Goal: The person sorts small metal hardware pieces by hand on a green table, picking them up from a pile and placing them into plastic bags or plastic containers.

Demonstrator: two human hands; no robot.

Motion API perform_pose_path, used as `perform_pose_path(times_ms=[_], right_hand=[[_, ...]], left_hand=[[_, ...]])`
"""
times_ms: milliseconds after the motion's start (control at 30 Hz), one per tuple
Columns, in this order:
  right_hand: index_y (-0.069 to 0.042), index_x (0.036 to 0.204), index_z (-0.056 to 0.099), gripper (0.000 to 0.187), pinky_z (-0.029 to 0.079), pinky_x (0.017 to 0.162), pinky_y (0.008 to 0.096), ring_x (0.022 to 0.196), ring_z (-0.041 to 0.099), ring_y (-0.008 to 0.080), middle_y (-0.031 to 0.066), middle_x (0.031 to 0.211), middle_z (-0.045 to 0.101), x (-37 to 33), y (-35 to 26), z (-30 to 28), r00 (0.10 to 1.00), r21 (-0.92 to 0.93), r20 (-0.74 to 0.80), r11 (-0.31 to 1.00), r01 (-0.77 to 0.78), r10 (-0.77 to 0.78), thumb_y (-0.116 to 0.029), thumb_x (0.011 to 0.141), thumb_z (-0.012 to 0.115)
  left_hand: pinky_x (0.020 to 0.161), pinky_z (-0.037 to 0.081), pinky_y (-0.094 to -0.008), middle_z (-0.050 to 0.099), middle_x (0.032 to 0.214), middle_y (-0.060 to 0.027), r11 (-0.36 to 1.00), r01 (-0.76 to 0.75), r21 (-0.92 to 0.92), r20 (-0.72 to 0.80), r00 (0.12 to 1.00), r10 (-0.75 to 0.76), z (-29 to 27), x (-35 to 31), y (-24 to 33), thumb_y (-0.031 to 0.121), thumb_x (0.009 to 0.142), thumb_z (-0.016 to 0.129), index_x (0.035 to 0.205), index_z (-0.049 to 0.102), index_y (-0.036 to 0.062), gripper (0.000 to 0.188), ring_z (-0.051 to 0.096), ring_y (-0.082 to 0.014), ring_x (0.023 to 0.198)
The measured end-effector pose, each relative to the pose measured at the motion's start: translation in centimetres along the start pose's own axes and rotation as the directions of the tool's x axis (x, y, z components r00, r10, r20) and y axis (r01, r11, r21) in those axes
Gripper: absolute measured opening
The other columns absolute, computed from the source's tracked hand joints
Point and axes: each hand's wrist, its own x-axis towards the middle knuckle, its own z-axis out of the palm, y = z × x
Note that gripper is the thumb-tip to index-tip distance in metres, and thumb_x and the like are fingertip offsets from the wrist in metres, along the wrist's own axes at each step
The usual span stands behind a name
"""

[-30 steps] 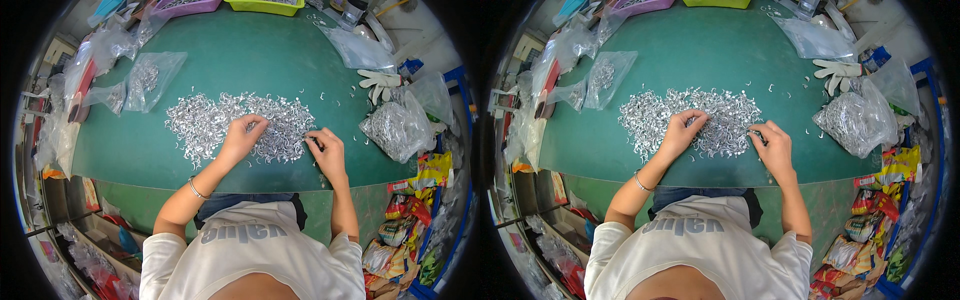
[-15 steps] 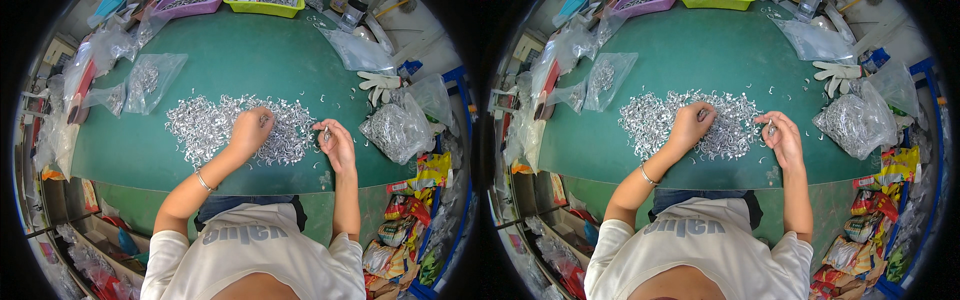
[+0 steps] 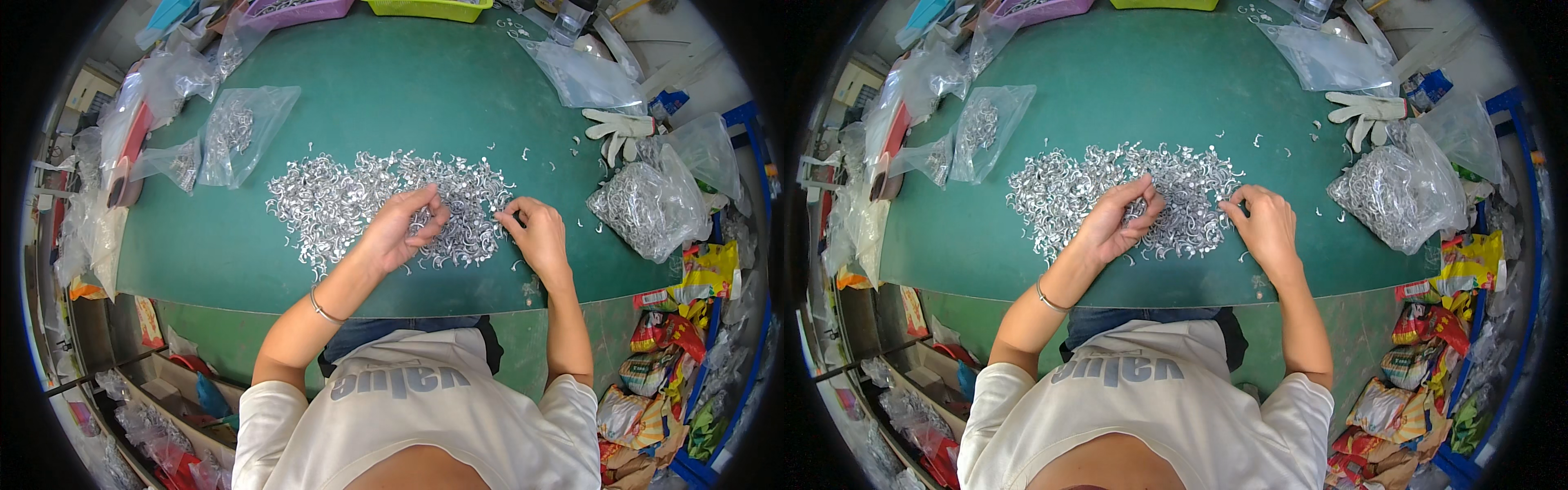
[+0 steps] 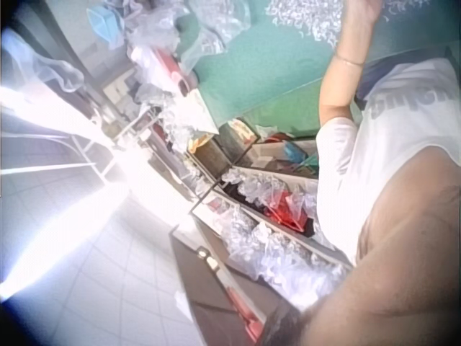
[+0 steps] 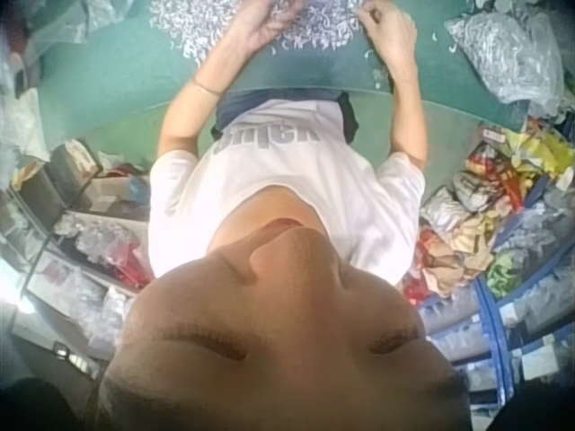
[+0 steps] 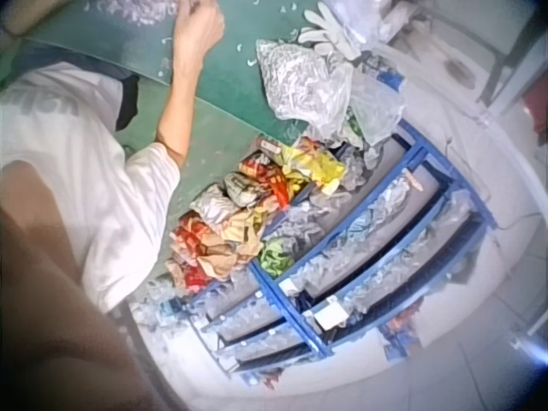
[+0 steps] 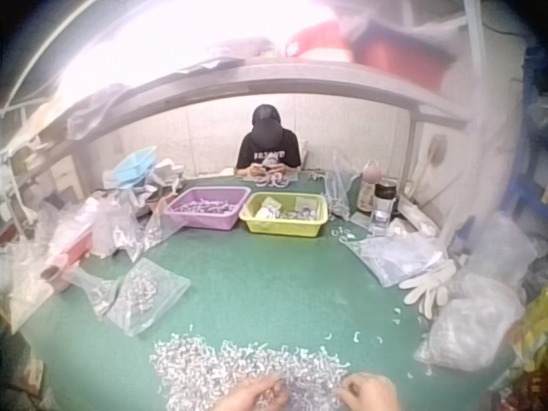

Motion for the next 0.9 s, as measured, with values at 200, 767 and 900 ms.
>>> perform_pose_path(times_ms=[200, 767, 900], right_hand=[[-0.003, 0.078, 0.065, 0.015, 0.041, 0.055, 0.0392, 0.06, 0.055, 0.0275, 0.0113, 0.067, 0.058, -0.1, 0.7, -1.8, 0.997, 0.044, 0.075, 0.999, -0.022, 0.019, -0.017, 0.074, 0.07], [-0.003, 0.079, 0.058, 0.021, 0.045, 0.057, 0.0412, 0.068, 0.061, 0.0316, 0.0139, 0.078, 0.062, 1.3, -0.2, 0.9, 0.988, -0.132, -0.142, 0.99, 0.041, -0.06, -0.02, 0.077, 0.069], [-0.002, 0.076, 0.057, 0.017, 0.039, 0.05, 0.0358, 0.052, 0.049, 0.0255, 0.0114, 0.065, 0.053, 1.6, 1.2, 0.0, 0.994, 0.042, -0.095, 0.997, 0.063, -0.058, -0.014, 0.077, 0.068]], left_hand=[[0.035, 0.027, -0.0176, 0.041, 0.076, -0.0033, 0.812, 0.185, -0.553, 0.14, 0.982, -0.128, -0.7, -0.2, -0.1, 0.019, 0.097, 0.041, 0.107, 0.05, -0.0003, 0.024, 0.036, -0.0079, 0.054], [0.039, 0.024, -0.0198, 0.037, 0.059, 0.0058, 0.923, -0.02, 0.384, -0.023, 0.999, 0.031, 0.9, 0.9, -0.7, 0.023, 0.095, 0.05, 0.09, 0.059, -0.0006, 0.026, 0.029, -0.0024, 0.047], [0.052, 0.041, -0.0248, 0.059, 0.066, -0.0033, 0.136, -0.47, 0.872, 0.312, 0.748, 0.586, 0.9, 2.6, -1.1, 0.016, 0.085, 0.063, 0.087, 0.065, -0.0006, 0.017, 0.048, -0.009, 0.055]])
